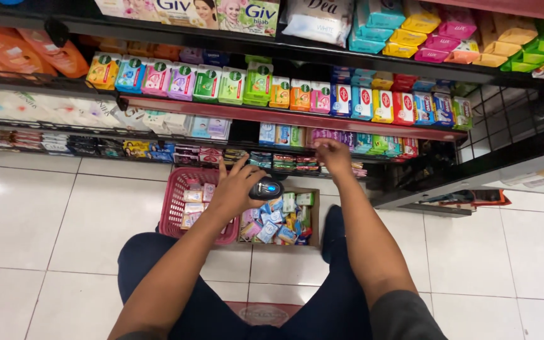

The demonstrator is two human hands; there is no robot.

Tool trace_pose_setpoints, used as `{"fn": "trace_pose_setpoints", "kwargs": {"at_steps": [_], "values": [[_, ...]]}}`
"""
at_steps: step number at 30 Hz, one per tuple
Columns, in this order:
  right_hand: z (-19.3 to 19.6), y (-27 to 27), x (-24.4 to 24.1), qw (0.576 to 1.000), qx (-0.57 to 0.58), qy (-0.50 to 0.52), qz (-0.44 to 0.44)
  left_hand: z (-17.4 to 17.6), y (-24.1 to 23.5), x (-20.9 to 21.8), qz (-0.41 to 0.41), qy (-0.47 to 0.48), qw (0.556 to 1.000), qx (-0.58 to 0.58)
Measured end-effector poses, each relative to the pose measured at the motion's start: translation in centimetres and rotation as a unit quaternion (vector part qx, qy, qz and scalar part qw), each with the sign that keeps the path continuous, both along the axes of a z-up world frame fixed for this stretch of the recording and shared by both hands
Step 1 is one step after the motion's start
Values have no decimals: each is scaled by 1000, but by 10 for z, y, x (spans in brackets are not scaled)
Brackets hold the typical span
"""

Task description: The recorder scans various soaps and toiletries with a handheld scanner and places them on store shelves.

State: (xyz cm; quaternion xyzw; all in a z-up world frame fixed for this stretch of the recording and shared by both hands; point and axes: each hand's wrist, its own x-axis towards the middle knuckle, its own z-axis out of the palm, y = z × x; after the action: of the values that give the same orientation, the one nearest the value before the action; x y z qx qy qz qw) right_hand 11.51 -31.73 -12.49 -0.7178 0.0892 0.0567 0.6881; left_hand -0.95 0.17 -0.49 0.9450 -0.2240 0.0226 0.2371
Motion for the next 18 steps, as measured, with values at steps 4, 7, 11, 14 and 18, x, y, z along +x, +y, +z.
{"fn": "trace_pose_setpoints", "kwargs": {"at_steps": [4, 7, 11, 14, 18], "values": [[-7, -21, 4, 999, 6, 4, -49, 1, 0, 0, 0, 3, 1000, 5], [-1, -24, 2, 996, 4, 38, -75, 1, -1, -1, -2, -2, 1000, 11], [-17, -31, 8, 994, 0, 61, -90, 1, -2, -2, -6, 8, 1000, 12], [-15, -26, 8, 993, -2, 68, -101, 0, -1, -1, -6, 13, 1000, 14], [-30, -28, 12, 991, -32, 63, -117, -5, -1, 0, -6, 16, 1000, 23]]}}
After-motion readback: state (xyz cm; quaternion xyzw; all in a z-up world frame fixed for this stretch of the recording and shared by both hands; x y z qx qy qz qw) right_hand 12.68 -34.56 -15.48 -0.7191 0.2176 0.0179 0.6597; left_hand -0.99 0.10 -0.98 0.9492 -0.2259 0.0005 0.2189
